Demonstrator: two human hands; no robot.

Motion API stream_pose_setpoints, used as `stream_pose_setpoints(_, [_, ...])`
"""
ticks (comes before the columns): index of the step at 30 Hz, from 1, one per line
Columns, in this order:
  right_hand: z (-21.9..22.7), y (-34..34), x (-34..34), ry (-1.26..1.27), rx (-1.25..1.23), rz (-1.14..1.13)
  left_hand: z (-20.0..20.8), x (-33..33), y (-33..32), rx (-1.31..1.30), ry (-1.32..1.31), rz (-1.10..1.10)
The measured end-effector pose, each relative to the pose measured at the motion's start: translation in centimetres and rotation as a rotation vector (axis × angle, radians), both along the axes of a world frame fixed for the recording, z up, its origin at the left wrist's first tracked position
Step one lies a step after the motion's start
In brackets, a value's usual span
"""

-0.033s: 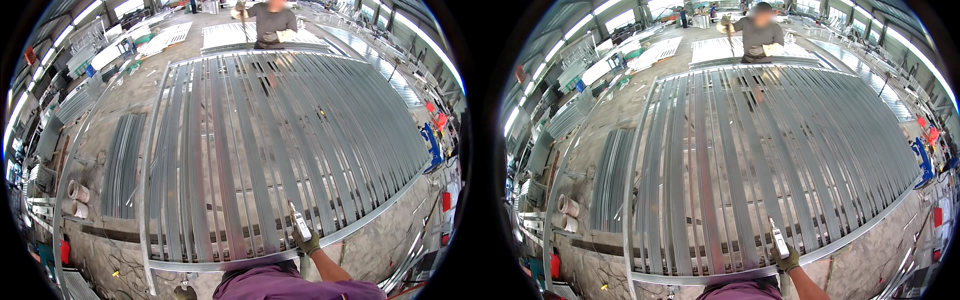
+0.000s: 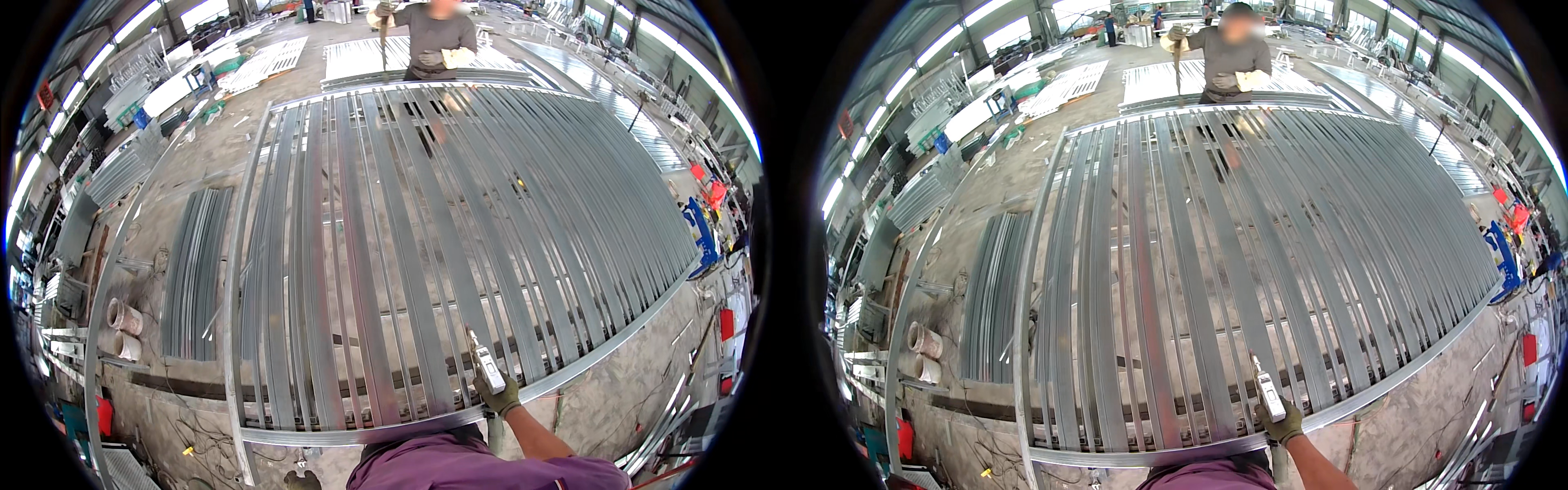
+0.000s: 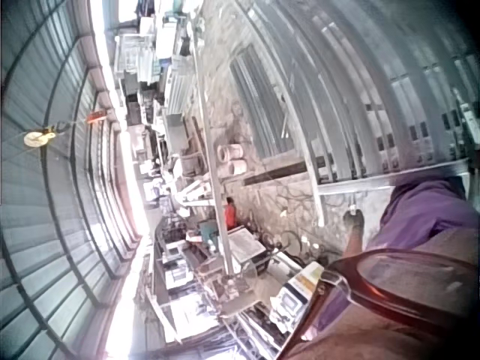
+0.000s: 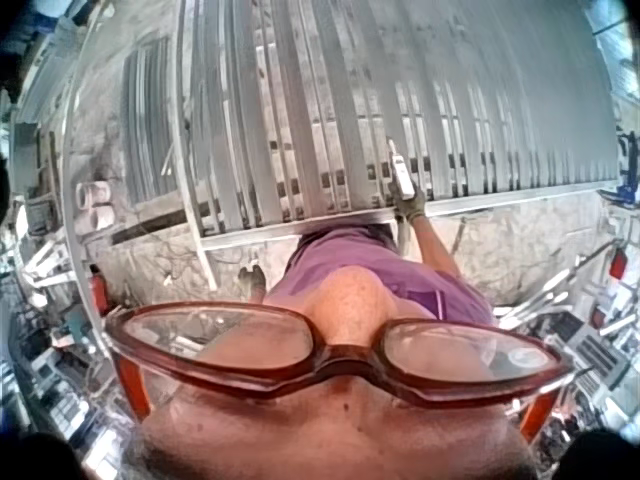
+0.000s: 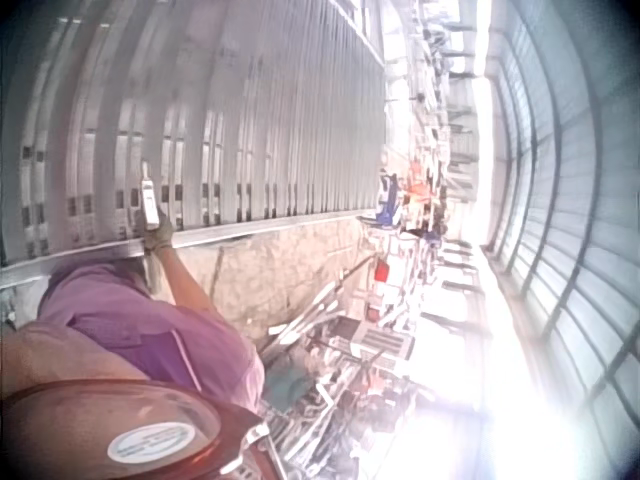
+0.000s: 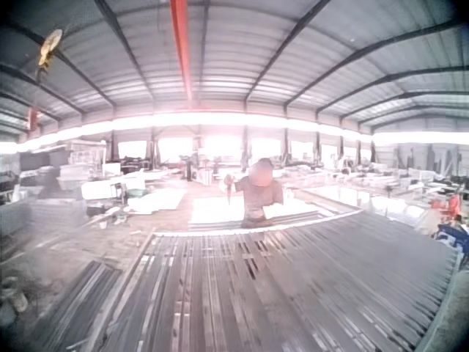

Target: The person welds a large metal frame using a handheld welding tool. They move along the frame, applying welds at multiple joints while wearing gloves. Another worker is visible in the background performing similar tasks.

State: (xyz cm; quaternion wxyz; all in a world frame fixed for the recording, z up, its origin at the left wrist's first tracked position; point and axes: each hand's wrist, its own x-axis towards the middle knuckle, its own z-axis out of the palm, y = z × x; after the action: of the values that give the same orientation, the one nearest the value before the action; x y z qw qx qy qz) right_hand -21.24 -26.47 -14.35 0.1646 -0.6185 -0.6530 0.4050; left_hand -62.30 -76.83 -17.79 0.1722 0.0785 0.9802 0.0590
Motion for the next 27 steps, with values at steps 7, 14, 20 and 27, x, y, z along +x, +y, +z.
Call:
stream_pose_setpoints(7, [0.8, 0.1, -0.1, -0.029, 0.034, -0.002, -0.9, 0.8, -1.0, 0.059, 0.182, -0.027])
stream_pose_setpoints(14, [3.1, 0.2, -0.7, -0.049, 0.034, 0.004, -4.0, 0.0, -2.2, 0.073, 0.359, -0.16])
stream_pose_setpoints(20, [1.9, 0.3, -0.4, -0.046, 0.021, -0.001, -3.5, 0.2, -2.0, 0.022, 0.268, -0.095])
stream_pose_setpoints(27, [2.6, 0.6, -0.5, -0.129, -0.004, 0.022, -2.6, 0.2, -1.2, 0.027, 0.147, 0.016])
